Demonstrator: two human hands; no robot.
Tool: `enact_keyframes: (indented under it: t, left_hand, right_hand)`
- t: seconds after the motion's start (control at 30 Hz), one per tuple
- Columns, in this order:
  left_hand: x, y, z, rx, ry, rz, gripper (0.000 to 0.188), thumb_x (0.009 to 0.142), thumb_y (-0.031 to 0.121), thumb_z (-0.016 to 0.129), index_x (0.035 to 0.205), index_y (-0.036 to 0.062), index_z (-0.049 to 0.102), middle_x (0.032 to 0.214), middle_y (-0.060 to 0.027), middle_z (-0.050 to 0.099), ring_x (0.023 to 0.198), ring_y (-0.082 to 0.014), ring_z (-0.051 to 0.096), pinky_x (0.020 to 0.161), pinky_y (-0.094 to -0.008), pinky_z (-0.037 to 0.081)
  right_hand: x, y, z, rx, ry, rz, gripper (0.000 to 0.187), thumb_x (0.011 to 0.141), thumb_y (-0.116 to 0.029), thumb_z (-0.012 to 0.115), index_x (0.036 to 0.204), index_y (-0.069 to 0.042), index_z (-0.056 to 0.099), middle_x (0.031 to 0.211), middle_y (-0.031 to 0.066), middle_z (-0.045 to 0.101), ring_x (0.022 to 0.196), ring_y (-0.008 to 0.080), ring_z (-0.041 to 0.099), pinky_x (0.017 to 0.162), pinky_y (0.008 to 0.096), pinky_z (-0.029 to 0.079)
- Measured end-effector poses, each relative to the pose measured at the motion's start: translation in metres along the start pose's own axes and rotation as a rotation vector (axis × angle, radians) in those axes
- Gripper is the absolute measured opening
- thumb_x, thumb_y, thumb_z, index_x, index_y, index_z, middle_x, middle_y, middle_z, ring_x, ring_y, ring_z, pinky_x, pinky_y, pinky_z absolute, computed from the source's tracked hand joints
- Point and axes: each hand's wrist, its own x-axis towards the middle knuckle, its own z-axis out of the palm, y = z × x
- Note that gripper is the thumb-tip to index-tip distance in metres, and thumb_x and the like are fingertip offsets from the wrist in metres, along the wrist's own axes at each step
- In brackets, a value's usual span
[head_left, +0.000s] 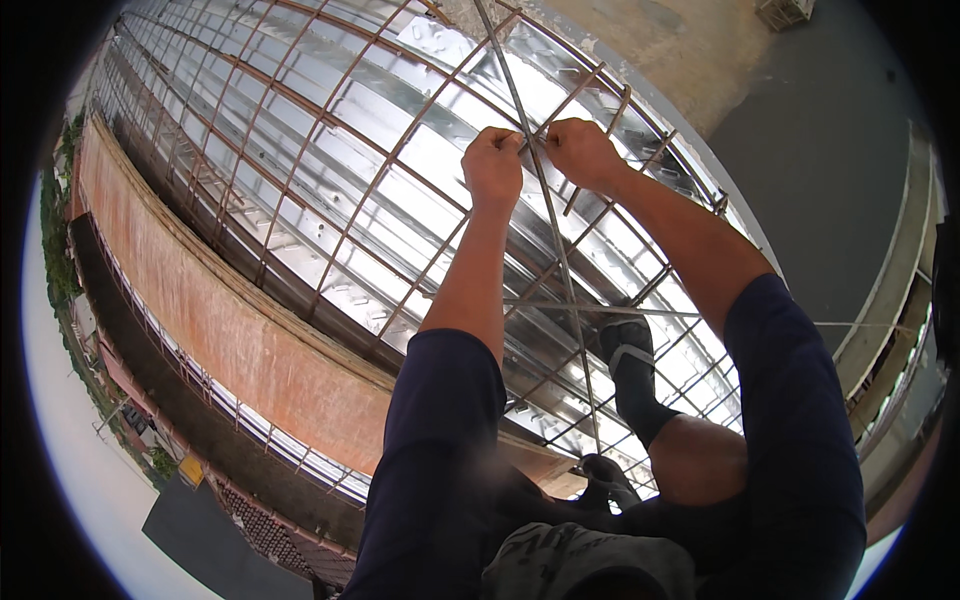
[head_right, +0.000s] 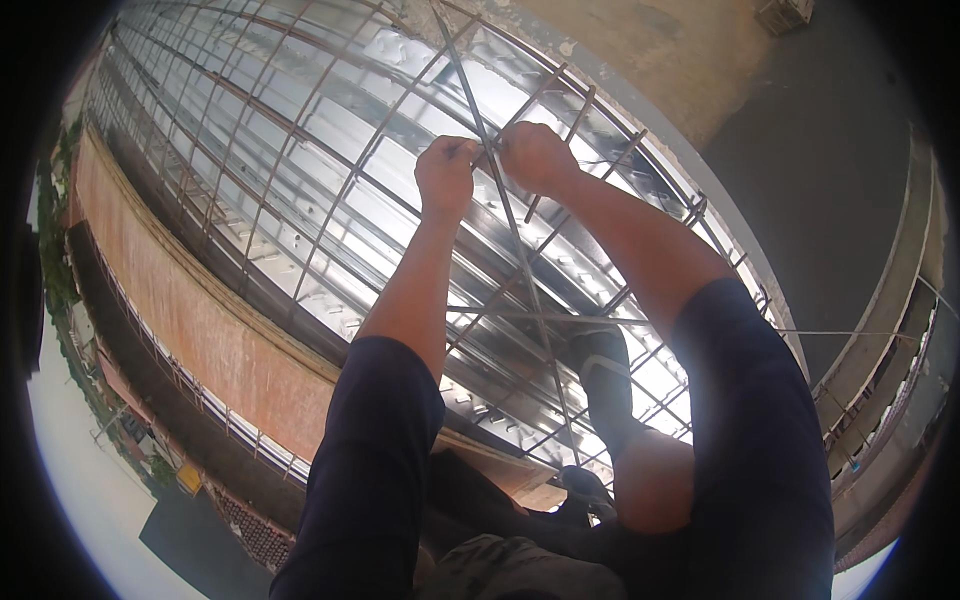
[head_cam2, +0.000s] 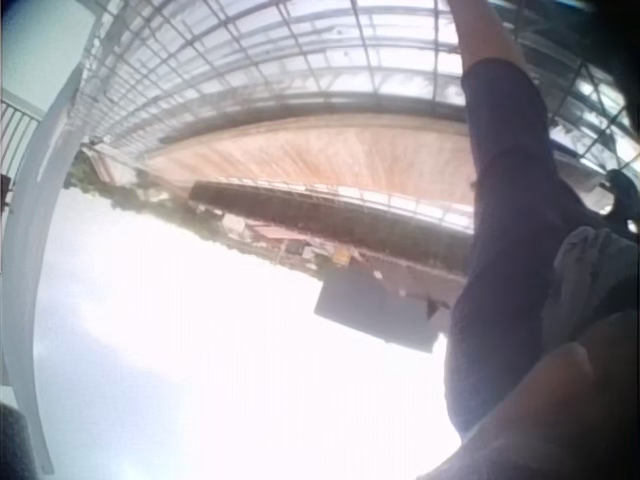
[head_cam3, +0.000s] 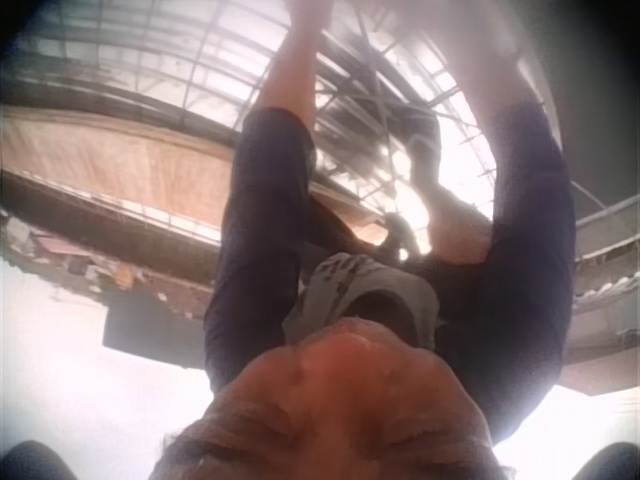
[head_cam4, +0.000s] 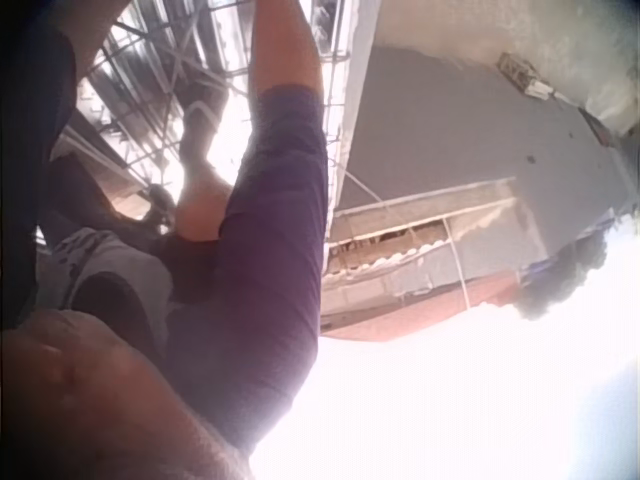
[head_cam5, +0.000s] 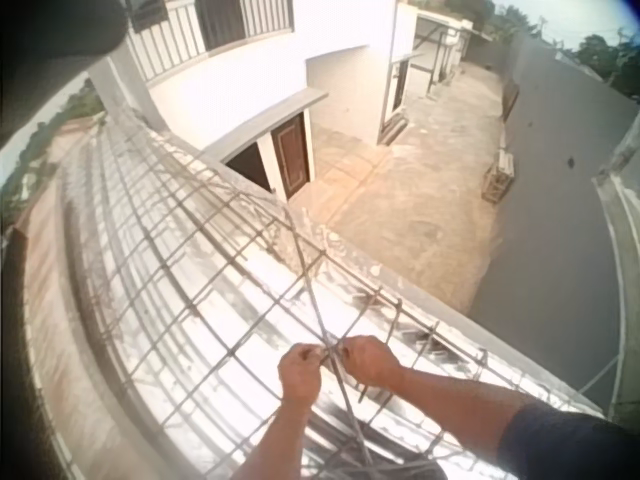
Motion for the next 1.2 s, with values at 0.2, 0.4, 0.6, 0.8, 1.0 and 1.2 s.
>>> enact_keyframes:
  t: [0.2, 0.4, 0.6, 0.8, 1.0, 1.2]
  left_hand:
    - [-0.006, 0.009, 0.010, -0.027, -0.029, -0.065, 0.020, 0.083, 0.014, 0.064, 0.096, -0.0005, 0.068, 0.087, -0.0145, 0.069, 0.079, -0.0212, 0.064, 0.074, -0.0313, 0.048]
    - [-0.029, -0.007, 0.014, -0.023, 0.015, 0.075, 0.028, 0.086, 0.008, 0.058, 0.112, 0.0000, 0.063, 0.111, -0.0181, 0.064, 0.104, -0.0311, 0.061, 0.092, -0.0363, 0.046]
    - [-0.025, -0.022, 0.015, -0.046, 0.029, 0.229, 0.025, 0.087, 0.002, 0.051, 0.109, 0.0020, 0.063, 0.109, -0.0168, 0.063, 0.103, -0.0304, 0.060, 0.090, -0.0358, 0.046]
    - [-0.018, -0.020, 0.014, -0.015, -0.012, 0.131, 0.024, 0.086, 0.004, 0.056, 0.109, 0.0036, 0.064, 0.101, -0.0161, 0.066, 0.096, -0.0299, 0.063, 0.085, -0.0345, 0.048]
    - [-0.015, -0.021, 0.021, -0.152, 0.043, 0.066, 0.023, 0.085, 0.008, 0.059, 0.107, 0.0034, 0.066, 0.103, -0.0154, 0.067, 0.097, -0.0272, 0.064, 0.085, -0.0335, 0.049]
    - [-0.015, -0.029, 0.012, -0.054, -0.040, 0.110, 0.027, 0.085, 0.004, 0.052, 0.109, 0.0030, 0.065, 0.109, -0.0156, 0.065, 0.102, -0.0274, 0.062, 0.089, -0.0333, 0.047]
  right_hand:
    - [-0.006, -0.004, -0.008, -0.098, 0.020, -0.056, 0.020, 0.084, -0.019, 0.053, 0.086, -0.003, 0.064, 0.082, 0.0183, 0.065, 0.081, 0.0364, 0.064, 0.073, 0.0462, 0.051]
    - [-0.026, -0.011, -0.023, -0.432, -0.025, -0.073, 0.012, 0.079, -0.010, 0.053, 0.082, -0.005, 0.064, 0.077, 0.0157, 0.066, 0.075, 0.0323, 0.067, 0.064, 0.0435, 0.054]
    - [-0.031, -0.034, -0.026, -0.535, -0.110, -0.298, 0.009, 0.076, -0.013, 0.058, 0.079, -0.006, 0.064, 0.076, 0.0126, 0.066, 0.073, 0.0317, 0.067, 0.060, 0.0423, 0.054]
    - [0.018, -0.033, -0.028, -0.314, -0.024, -0.509, 0.012, 0.078, -0.017, 0.059, 0.082, -0.007, 0.065, 0.084, 0.0108, 0.066, 0.082, 0.0310, 0.065, 0.072, 0.0419, 0.052]
    - [0.038, -0.019, -0.024, -0.183, 0.120, -0.118, 0.017, 0.083, -0.018, 0.053, 0.082, -0.005, 0.065, 0.081, 0.0138, 0.066, 0.079, 0.0322, 0.066, 0.071, 0.0442, 0.052]
    - [-0.002, -0.023, -0.013, -0.538, -0.119, -0.211, 0.015, 0.081, -0.018, 0.057, 0.084, -0.007, 0.066, 0.072, 0.0193, 0.064, 0.070, 0.0366, 0.065, 0.060, 0.0461, 0.052]
